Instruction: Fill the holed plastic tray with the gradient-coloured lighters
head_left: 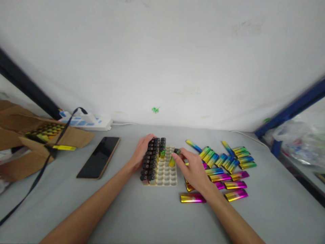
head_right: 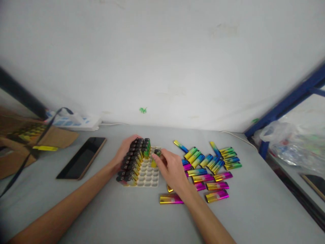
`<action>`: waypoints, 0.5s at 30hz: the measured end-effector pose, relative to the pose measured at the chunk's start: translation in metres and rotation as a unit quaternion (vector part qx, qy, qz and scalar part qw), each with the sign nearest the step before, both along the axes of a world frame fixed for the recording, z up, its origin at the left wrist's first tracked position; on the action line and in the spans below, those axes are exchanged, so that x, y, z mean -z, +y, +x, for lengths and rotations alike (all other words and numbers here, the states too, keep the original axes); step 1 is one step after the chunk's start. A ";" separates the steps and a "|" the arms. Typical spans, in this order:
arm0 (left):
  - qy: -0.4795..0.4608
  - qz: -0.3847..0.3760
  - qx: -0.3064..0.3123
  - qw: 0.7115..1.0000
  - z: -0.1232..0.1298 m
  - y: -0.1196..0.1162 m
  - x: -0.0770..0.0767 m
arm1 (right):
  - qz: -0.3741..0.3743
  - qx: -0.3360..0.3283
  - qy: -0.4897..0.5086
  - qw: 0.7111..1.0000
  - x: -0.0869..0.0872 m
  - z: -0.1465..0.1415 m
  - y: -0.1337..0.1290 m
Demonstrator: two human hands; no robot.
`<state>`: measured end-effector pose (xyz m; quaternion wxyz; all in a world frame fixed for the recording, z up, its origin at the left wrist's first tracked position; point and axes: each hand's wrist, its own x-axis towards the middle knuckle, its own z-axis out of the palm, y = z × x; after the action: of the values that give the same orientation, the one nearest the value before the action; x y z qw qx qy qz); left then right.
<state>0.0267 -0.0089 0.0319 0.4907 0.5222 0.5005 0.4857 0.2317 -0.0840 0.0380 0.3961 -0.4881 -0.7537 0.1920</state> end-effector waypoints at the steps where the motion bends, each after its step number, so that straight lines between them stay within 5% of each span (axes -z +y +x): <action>1: 0.003 0.003 0.001 1.000 0.000 0.000 0.000 | -0.003 -0.011 0.004 1.000 0.001 -0.002 0.000; 5: 0.011 0.000 0.007 1.000 0.000 0.000 0.001 | 0.008 -0.055 -0.022 0.998 0.006 -0.006 0.001; 15: 0.022 0.007 0.009 1.000 0.000 -0.001 -0.003 | 0.010 -0.024 -0.106 0.994 0.010 -0.018 0.003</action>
<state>0.0268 -0.0101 0.0345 0.4800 0.5406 0.5031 0.4735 0.2134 -0.0808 0.0275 0.3144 -0.4833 -0.8047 0.1414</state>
